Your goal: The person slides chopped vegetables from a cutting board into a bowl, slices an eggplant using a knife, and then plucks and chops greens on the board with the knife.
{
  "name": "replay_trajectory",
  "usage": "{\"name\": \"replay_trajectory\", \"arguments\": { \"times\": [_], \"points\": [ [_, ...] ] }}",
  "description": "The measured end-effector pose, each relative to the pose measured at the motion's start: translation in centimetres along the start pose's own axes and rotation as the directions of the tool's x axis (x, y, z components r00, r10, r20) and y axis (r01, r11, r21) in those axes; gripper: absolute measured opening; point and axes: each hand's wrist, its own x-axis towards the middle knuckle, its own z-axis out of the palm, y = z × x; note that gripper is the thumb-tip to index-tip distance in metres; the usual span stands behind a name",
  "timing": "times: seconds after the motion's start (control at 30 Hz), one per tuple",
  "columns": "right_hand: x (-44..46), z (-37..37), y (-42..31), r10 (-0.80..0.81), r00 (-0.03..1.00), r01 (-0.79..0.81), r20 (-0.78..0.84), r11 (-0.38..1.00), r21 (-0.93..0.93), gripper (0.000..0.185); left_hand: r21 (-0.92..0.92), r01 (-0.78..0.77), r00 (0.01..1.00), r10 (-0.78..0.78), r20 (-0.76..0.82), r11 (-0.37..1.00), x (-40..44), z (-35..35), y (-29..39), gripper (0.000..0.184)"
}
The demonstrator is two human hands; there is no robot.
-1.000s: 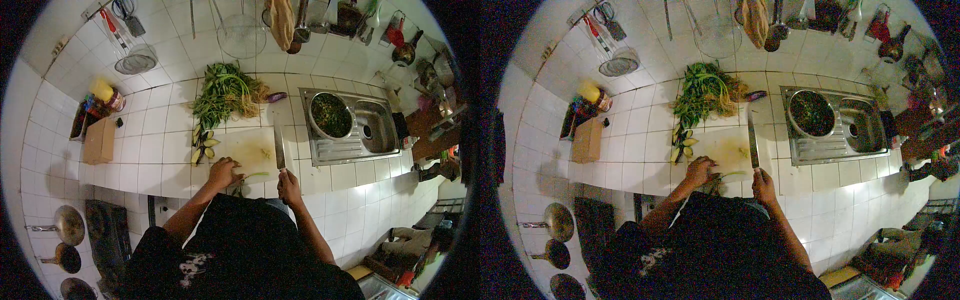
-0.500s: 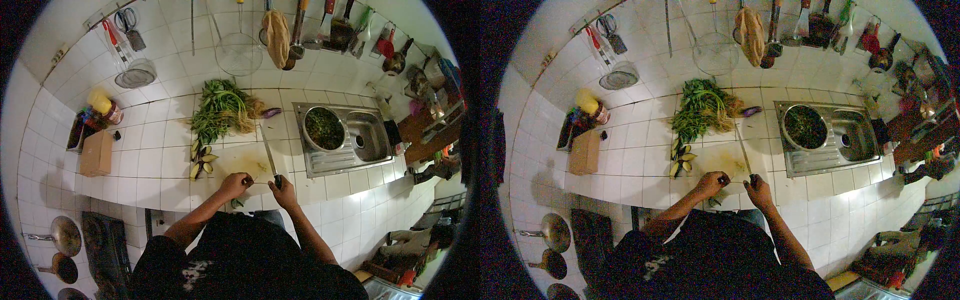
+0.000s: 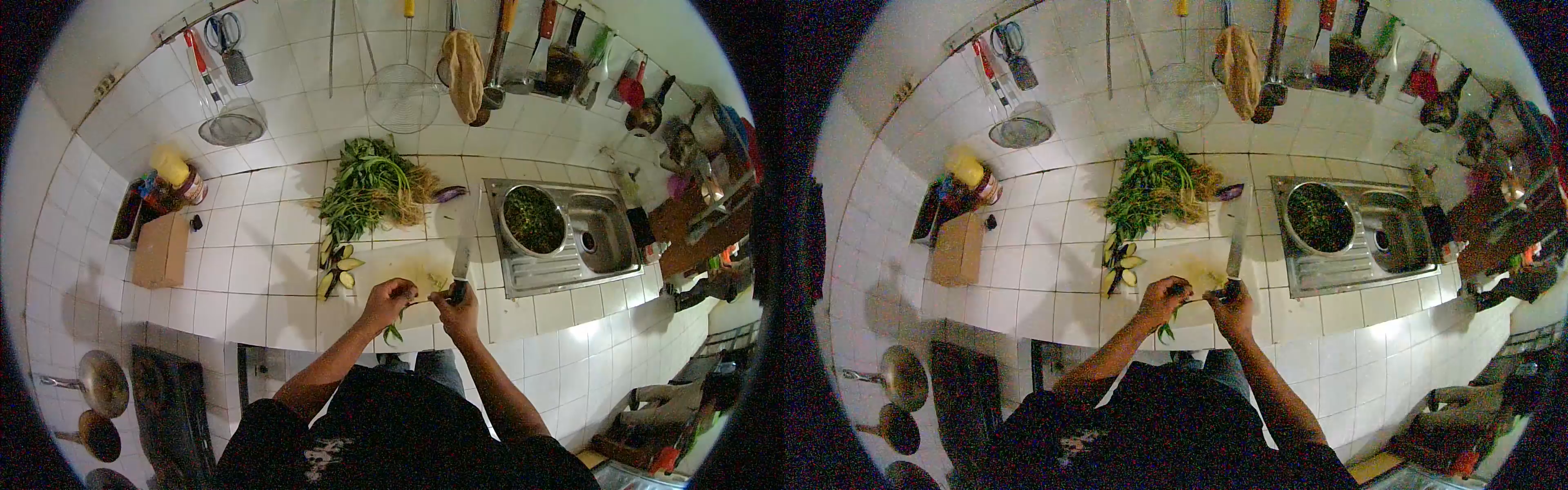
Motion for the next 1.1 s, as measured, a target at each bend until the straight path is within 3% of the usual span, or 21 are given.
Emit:
{"name": "replay_trajectory", "arguments": {
  "times": [0.07, 0.17, 0.23, 0.27, 0.3, 0.37, 0.43, 0.47, 0.57, 0.63, 0.67, 0.73, 0.77, 0.83, 0.9, 1.1],
  "points": [
    [-0.4, -0.6, 1.2, 0.084, 0.995, -0.089, -0.053, 0.991, -0.097, 0.037, -0.398, 0.098, 0.973, -0.172, -0.154, 0.912, 0.6, -0.6, -2.3, 0.022],
    [-1.3, -1.2, 1.8, 0.070, 0.994, -0.068, -0.089, 0.997, 0.019, 0.035, -0.450, 0.051, 0.941, -0.194, -0.279, 0.892, 0.9, -2.7, -3.2, 0.025],
    [-2.0, -1.6, 0.3, 0.090, 0.990, -0.084, -0.107, 0.995, 0.053, 0.036, -0.372, 0.026, 0.934, -0.155, -0.322, 0.928, 1.4, -3.5, -2.7, 0.023],
    [-2.3, -1.9, -0.1, 0.138, 0.985, -0.128, -0.101, 0.987, 0.101, 0.036, -0.065, 0.073, 0.947, -0.090, -0.309, 0.995, 1.6, -4.0, -2.3, 0.023],
    [-2.5, -2.0, -0.3, 0.187, 0.978, -0.172, -0.093, 0.974, 0.149, 0.036, 0.249, 0.106, 0.961, -0.035, -0.275, 0.963, 1.4, -4.3, -2.3, 0.022],
    [-2.6, -1.9, -0.1, 0.164, 0.983, -0.153, -0.088, 0.981, 0.115, 0.037, 0.349, 0.100, 0.978, -0.027, -0.208, 0.932, 2.3, -4.8, -5.6, 0.023],
    [-2.7, -1.9, 0.4, 0.140, 0.986, -0.133, -0.087, 0.988, 0.082, 0.037, 0.693, 0.053, 0.958, 0.159, -0.238, 0.719, 2.3, -4.5, -5.9, 0.028],
    [-2.6, -1.8, 0.9, 0.124, 0.990, -0.118, -0.067, 0.990, 0.080, 0.037, 0.695, 0.048, 0.959, 0.160, -0.232, 0.718, 2.3, -4.4, -6.0, 0.028],
    [-2.6, -1.1, 0.7, 0.190, 0.981, -0.187, -0.036, 0.979, 0.083, 0.037, 0.598, 0.068, 0.958, 0.115, -0.262, 0.799, 1.9, -4.1, -5.3, 0.033],
    [-2.1, -0.1, 1.7, -0.012, 1.000, 0.013, -0.017, 1.000, 0.022, 0.034, 0.284, 0.063, 0.986, -0.016, -0.165, 0.957, 1.4, -3.5, -4.2, 0.035],
    [-2.0, 0.1, 2.2, -0.031, 0.999, 0.030, 0.009, 0.999, 0.031, 0.033, 0.289, 0.062, 0.987, -0.015, -0.162, 0.955, 1.1, -3.2, -3.7, 0.035],
    [-1.5, 0.9, 3.6, -0.096, 0.995, 0.095, 0.015, 0.994, 0.048, 0.033, 0.166, 0.101, 0.975, -0.130, 0.180, 0.981, 0.0, -2.4, -2.2, 0.028],
    [-1.2, 1.2, 4.4, -0.162, 0.987, 0.160, 0.022, 0.985, 0.060, 0.033, 0.170, 0.101, 0.975, -0.132, 0.179, 0.980, -0.5, -2.1, -1.6, 0.028],
    [-1.7, 1.3, 2.7, -0.136, 0.991, 0.135, 0.017, 0.988, 0.069, 0.032, 0.176, 0.137, 0.922, -0.190, 0.338, 0.975, -1.3, -1.8, -0.7, 0.027],
    [-1.6, 1.0, 1.6, -0.112, 0.994, 0.111, 0.010, 0.991, 0.075, 0.032, 0.220, 0.103, 0.925, -0.175, 0.338, 0.970, -1.6, -1.8, -0.3, 0.025],
    [-1.6, 0.0, 1.0, -0.135, 0.988, 0.139, -0.071, 0.989, 0.053, 0.028, -0.086, 0.193, 0.911, -0.146, 0.385, 0.977, -2.7, -0.3, -1.1, 0.029]
  ]
}}
